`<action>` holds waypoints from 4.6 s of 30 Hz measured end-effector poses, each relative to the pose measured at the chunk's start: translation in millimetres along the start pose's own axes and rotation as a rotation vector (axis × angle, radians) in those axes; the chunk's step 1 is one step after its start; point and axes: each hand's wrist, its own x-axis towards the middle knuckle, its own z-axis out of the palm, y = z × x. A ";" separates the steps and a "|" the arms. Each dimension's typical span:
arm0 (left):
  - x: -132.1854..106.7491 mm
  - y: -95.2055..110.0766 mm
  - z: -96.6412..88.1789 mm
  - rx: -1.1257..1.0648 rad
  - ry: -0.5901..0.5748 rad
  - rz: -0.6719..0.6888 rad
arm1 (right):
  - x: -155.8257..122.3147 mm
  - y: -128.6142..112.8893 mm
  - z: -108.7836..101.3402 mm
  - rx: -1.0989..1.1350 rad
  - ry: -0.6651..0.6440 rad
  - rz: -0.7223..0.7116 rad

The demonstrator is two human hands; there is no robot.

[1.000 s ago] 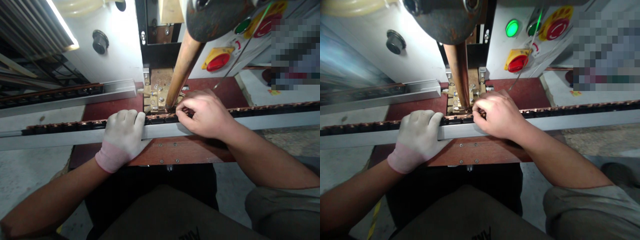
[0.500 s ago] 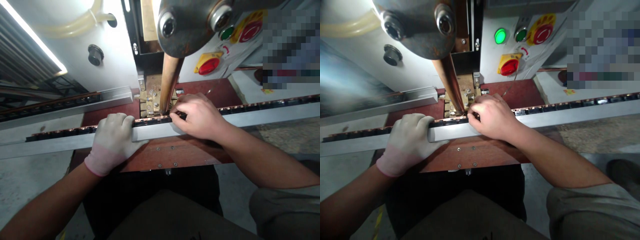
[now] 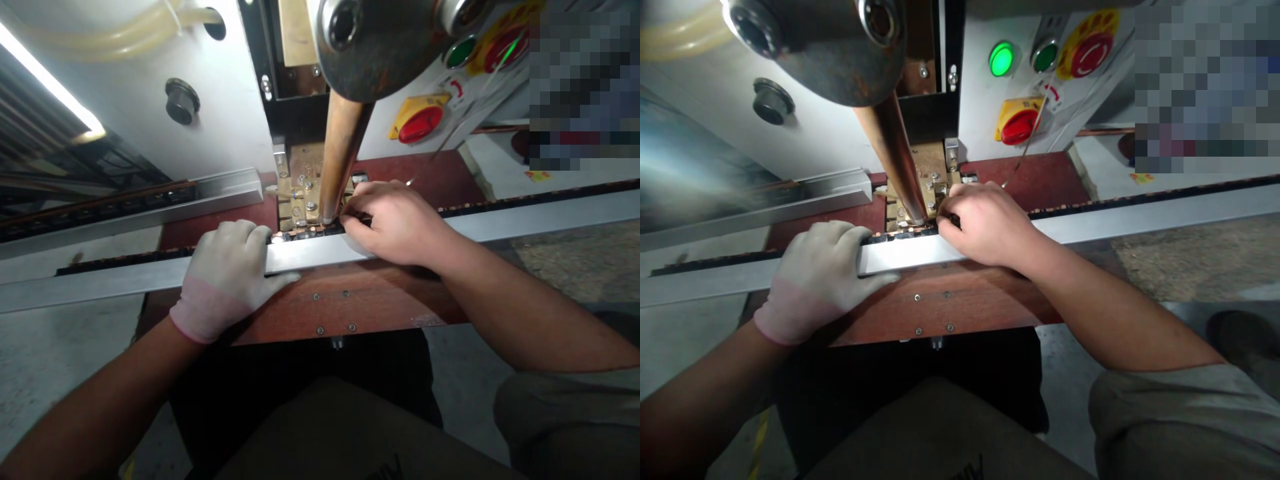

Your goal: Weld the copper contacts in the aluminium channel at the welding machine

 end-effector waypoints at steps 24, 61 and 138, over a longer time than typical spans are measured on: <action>-9.3 -32.6 -6.4 0.031 -0.131 -0.041 | -1.6 13.4 -3.7 0.087 0.011 0.026; -14.6 17.8 -5.6 0.062 -0.040 -0.128 | -14.9 -16.8 -11.2 -0.016 0.156 0.019; -15.5 23.6 -9.7 0.063 -0.038 -0.116 | -15.0 -7.1 -1.9 0.136 0.041 -0.188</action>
